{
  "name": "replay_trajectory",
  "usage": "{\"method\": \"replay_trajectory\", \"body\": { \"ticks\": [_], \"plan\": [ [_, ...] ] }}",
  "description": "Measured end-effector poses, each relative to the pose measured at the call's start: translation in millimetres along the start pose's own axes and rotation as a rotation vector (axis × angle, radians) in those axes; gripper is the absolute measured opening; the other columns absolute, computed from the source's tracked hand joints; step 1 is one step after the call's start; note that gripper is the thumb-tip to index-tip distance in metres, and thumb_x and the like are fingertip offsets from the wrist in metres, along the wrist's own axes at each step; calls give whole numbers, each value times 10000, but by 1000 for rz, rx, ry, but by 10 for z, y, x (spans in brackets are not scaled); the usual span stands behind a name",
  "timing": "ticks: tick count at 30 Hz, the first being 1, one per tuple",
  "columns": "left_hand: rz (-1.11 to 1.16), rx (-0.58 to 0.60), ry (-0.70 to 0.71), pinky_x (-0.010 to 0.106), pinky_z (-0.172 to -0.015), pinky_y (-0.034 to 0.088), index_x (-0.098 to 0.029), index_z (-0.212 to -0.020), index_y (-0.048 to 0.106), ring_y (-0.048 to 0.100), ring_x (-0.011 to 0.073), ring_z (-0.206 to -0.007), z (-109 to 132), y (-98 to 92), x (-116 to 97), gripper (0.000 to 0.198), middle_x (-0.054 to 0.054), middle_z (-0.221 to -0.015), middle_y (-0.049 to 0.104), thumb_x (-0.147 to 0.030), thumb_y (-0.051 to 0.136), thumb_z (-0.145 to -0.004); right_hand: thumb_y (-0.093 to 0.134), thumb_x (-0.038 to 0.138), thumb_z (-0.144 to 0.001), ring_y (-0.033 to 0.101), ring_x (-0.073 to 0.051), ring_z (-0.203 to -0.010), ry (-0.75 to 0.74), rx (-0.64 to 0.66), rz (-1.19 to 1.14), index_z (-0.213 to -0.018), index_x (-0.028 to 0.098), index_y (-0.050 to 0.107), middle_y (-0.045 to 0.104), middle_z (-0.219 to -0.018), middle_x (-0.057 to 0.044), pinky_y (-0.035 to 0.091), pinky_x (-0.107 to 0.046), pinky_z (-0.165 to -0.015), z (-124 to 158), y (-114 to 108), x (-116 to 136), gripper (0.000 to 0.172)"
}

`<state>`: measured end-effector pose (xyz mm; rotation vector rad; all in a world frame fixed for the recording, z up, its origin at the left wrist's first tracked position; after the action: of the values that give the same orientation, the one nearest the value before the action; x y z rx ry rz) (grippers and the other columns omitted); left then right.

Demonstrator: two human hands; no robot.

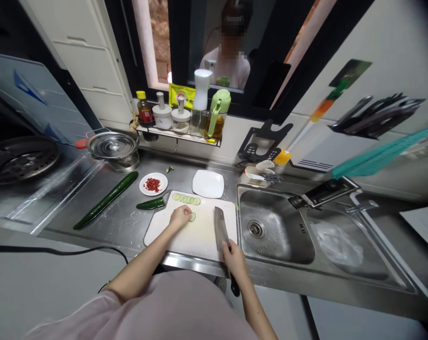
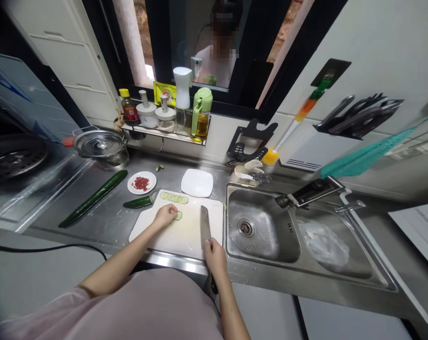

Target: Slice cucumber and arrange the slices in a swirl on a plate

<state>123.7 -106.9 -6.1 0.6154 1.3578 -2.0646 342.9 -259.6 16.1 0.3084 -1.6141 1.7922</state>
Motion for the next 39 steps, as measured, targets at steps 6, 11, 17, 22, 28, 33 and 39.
{"method": "replay_trajectory", "body": {
  "ticks": [6, 11, 17, 22, 28, 33, 39],
  "plan": [
    [-5, -81, -10, 208, -663, 415, -221, -896, 638, 619, 128, -754, 207, -45, 228, 157, -19, -785, 686, -182, 574, -759, 347, 348, -947, 623, -178, -798, -57, 204, 337, -992, 194, 639, 705, -855, -69, 324, -232, -633, 43, -25, 380, 333],
    [-120, -79, 45, 243, -709, 419, -242, -996, 638, 632, 161, -799, 314, -116, 275, 229, -7, -812, 700, -198, 543, -792, 330, 345, -966, 641, -200, -842, -84, 294, 490, -1101, 210, 607, 704, -915, -96, 347, -253, -685, 116, -31, 544, 337],
    [-207, -100, 62, 267, -728, 418, -255, -1027, 646, 625, 187, -868, 286, -179, 317, 248, 6, -883, 706, -246, 528, -809, 341, 302, -962, 649, -210, -859, -132, 332, 532, -1133, 214, 576, 703, -920, -104, 365, -270, -710, 202, 74, 640, 303],
    [-245, -100, 69, 274, -757, 419, -247, -1007, 654, 609, 195, -906, 206, -190, 325, 226, 18, -890, 699, -251, 524, -822, 352, 258, -954, 652, -211, -856, -160, 356, 567, -1047, 204, 580, 701, -913, -104, 374, -277, -710, 222, 175, 718, 253],
    [-261, -116, 82, 280, -763, 415, -251, -986, 645, 590, 197, -927, 191, -177, 316, 189, 21, -918, 684, -269, 537, -832, 339, 251, -954, 655, -222, -874, -165, 362, 601, -1041, 194, 573, 701, -920, -113, 391, -288, -711, 229, 206, 744, 256],
    [-268, -129, 83, 291, -760, 410, -257, -980, 639, 584, 206, -933, 192, -156, 333, 180, 19, -909, 681, -280, 532, -837, 311, 202, -947, 662, -238, -891, -176, 389, 634, -1073, 171, 564, 701, -931, -132, 413, -305, -716, 243, 239, 758, 284],
    [-282, -107, 65, 289, -764, 410, -270, -995, 639, 590, 203, -949, 161, -164, 340, 196, 14, -940, 688, -270, 525, -836, 358, 115, -882, 657, -254, -933, -172, 469, 631, -1137, 143, 529, 694, -948, -161, 432, -317, -726, 214, 274, 783, 308]
  ]
}}
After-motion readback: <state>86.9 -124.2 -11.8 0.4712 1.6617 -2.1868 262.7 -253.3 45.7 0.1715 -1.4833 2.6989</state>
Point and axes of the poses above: each hand's wrist, its own z-axis away from the middle knuckle, its own y-axis out of the palm, x = y × z, the point moved 2 cm from there along -z, towards the middle knuckle
